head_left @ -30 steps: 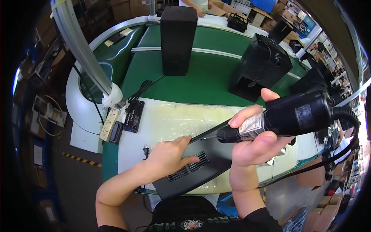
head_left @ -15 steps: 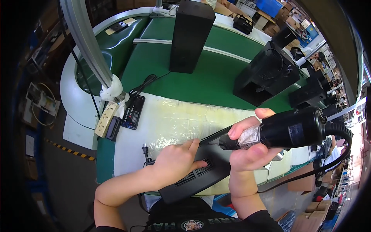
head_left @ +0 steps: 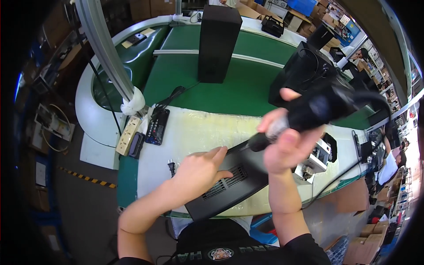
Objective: Assembling electronic component housings by using an electric screwdriver to drive screws.
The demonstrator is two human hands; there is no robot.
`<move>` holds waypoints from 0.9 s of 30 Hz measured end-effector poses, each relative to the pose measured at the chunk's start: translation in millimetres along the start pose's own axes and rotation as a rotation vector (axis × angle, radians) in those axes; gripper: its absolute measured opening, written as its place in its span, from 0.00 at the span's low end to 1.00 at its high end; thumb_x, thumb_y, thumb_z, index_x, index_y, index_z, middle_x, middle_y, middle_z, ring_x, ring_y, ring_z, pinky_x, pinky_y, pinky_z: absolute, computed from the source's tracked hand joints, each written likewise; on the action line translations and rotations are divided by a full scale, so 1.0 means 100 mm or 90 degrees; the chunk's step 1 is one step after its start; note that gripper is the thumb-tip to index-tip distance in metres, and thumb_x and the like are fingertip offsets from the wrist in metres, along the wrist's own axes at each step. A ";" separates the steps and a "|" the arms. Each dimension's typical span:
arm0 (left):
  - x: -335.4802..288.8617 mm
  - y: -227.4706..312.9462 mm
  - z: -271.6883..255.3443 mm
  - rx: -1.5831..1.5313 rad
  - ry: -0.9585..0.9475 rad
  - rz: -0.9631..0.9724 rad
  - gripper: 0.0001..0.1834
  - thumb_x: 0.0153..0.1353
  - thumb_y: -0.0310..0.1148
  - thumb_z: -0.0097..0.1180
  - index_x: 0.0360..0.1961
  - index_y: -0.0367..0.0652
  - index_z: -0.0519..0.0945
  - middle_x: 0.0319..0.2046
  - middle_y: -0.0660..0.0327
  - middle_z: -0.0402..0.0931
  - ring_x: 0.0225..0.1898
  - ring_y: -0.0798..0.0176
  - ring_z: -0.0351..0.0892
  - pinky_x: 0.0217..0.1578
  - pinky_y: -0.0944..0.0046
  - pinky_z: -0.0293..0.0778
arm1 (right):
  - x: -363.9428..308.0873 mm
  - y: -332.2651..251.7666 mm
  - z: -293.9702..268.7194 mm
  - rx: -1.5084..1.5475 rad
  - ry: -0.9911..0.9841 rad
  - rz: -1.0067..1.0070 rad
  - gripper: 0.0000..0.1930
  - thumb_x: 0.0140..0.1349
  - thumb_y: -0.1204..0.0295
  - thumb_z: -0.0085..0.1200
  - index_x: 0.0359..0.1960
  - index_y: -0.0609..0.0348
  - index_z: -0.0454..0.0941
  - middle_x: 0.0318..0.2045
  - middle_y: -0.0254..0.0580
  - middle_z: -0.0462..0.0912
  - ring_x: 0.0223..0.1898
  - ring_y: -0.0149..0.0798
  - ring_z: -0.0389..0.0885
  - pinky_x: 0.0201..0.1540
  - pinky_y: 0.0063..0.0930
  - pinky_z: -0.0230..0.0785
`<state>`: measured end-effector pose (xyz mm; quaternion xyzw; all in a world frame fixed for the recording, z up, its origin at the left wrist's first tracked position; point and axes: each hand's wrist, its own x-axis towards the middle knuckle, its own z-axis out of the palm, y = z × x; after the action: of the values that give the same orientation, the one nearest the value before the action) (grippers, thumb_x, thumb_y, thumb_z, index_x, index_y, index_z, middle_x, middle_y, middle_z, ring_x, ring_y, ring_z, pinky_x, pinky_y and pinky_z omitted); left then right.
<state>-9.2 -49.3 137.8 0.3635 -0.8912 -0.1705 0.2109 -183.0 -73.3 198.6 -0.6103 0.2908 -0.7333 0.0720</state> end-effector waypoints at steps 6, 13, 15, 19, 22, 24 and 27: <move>-0.74 -0.24 0.15 -0.463 0.252 -0.368 0.22 0.57 0.30 0.58 0.53 0.35 0.73 0.47 0.53 0.79 0.52 0.58 0.76 0.54 0.62 0.68 | 0.02 -0.71 -1.34 -0.334 0.373 -0.034 0.38 0.65 0.45 0.41 0.58 0.73 0.56 0.29 0.57 0.77 0.19 0.34 0.70 0.19 0.26 0.68; -0.79 0.00 0.43 -0.599 0.340 -0.333 0.52 0.43 0.52 0.69 0.63 0.31 0.58 0.61 0.46 0.61 0.61 0.50 0.62 0.63 0.56 0.56 | -0.86 -0.22 -2.72 -0.578 0.396 -0.117 0.33 0.65 0.62 0.47 0.62 0.66 0.44 0.48 0.61 0.70 0.21 0.36 0.75 0.27 0.28 0.71; -0.69 0.06 0.49 -0.632 0.343 -0.351 0.50 0.43 0.50 0.69 0.62 0.32 0.60 0.59 0.46 0.63 0.59 0.51 0.65 0.61 0.56 0.58 | -0.93 -0.16 -2.88 -0.597 0.397 -0.110 0.31 0.66 0.62 0.46 0.61 0.65 0.45 0.48 0.59 0.71 0.21 0.36 0.75 0.28 0.27 0.71; -0.64 0.13 0.57 -0.690 0.400 -0.391 0.42 0.43 0.42 0.68 0.57 0.35 0.64 0.50 0.51 0.68 0.51 0.55 0.70 0.56 0.58 0.63 | -0.95 0.02 -2.85 -0.541 0.338 -0.143 0.31 0.67 0.61 0.45 0.62 0.64 0.44 0.50 0.60 0.70 0.21 0.37 0.75 0.30 0.28 0.71; -0.57 0.16 0.71 -0.700 0.443 -0.373 0.39 0.41 0.39 0.68 0.55 0.38 0.66 0.48 0.54 0.69 0.50 0.57 0.70 0.55 0.60 0.64 | -1.09 0.12 -2.89 -0.482 0.294 -0.044 0.35 0.68 0.57 0.46 0.65 0.64 0.43 0.50 0.60 0.70 0.26 0.34 0.75 0.30 0.29 0.72; -0.56 0.11 0.82 -0.690 0.434 -0.359 0.39 0.40 0.37 0.70 0.54 0.39 0.66 0.49 0.55 0.68 0.51 0.58 0.69 0.55 0.61 0.63 | -1.09 -0.01 -2.90 -0.501 0.305 -0.015 0.32 0.68 0.60 0.47 0.65 0.63 0.48 0.53 0.56 0.71 0.26 0.33 0.72 0.30 0.26 0.70; -0.49 0.21 0.76 -0.767 0.440 -0.326 0.36 0.41 0.30 0.69 0.52 0.39 0.66 0.50 0.56 0.65 0.52 0.59 0.67 0.55 0.61 0.62 | -1.05 -0.26 -2.61 -0.423 0.283 0.105 0.26 0.68 0.62 0.44 0.61 0.66 0.53 0.52 0.59 0.72 0.22 0.33 0.70 0.24 0.24 0.67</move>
<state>-27.3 11.2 70.6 0.4141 -0.4133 -0.5499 0.5961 -395.7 84.4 100.2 -0.4017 0.5686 -0.7050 -0.1354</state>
